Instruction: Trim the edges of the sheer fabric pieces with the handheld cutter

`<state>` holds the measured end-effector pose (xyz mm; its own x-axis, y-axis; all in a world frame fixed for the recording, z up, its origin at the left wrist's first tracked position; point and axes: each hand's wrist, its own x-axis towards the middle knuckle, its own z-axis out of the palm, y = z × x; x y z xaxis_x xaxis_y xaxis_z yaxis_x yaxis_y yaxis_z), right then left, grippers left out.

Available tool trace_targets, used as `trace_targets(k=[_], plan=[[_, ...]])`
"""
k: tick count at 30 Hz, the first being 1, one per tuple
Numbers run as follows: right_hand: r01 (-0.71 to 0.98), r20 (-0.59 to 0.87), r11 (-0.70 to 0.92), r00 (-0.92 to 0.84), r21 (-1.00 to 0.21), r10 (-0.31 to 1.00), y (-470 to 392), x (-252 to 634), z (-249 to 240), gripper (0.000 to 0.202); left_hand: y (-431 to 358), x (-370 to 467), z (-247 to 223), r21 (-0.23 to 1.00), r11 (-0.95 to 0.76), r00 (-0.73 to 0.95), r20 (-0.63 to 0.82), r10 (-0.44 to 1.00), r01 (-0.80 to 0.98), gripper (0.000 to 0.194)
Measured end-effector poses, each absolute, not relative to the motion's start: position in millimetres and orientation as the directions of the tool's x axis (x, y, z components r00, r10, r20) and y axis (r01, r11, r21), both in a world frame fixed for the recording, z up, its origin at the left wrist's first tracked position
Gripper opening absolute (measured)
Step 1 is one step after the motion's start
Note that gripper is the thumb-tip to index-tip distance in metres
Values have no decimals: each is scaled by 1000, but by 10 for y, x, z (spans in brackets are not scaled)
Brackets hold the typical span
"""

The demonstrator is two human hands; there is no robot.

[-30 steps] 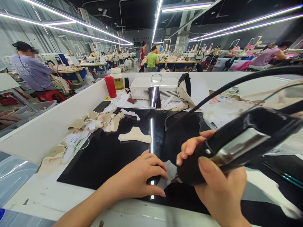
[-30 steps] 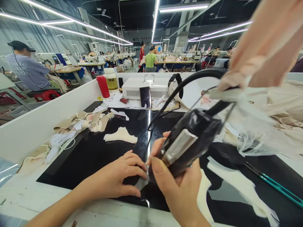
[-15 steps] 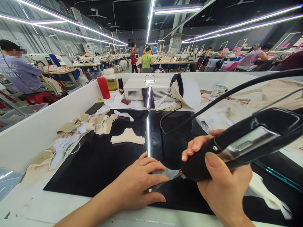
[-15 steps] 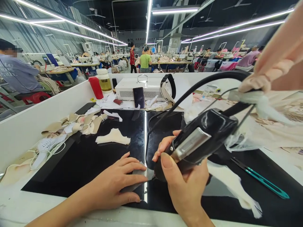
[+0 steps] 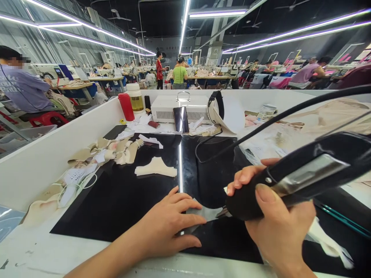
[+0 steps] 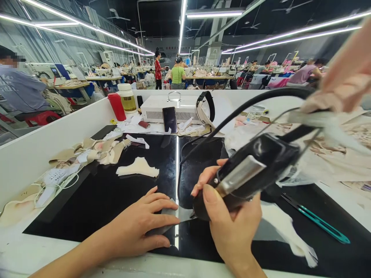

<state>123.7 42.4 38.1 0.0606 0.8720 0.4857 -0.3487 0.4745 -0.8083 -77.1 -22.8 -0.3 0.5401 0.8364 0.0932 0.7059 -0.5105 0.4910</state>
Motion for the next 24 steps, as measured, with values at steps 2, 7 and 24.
trace_targets(k=[2, 7, 24], plan=[[-372, 483, 483, 100, -793, 870, 444, 1267, 407, 33, -229, -771, -1, 494, -508, 540, 90, 837, 706, 43], [-380, 477, 476, 98, -793, 873, 460, 1313, 400, 34, -236, -772, 4, 498, -499, 534, 83, 842, 709, 43], [-296, 441, 445, 85, -845, 894, 466, 1298, 362, 42, -226, -811, -48, 653, -349, 352, 132, 927, 673, 38]])
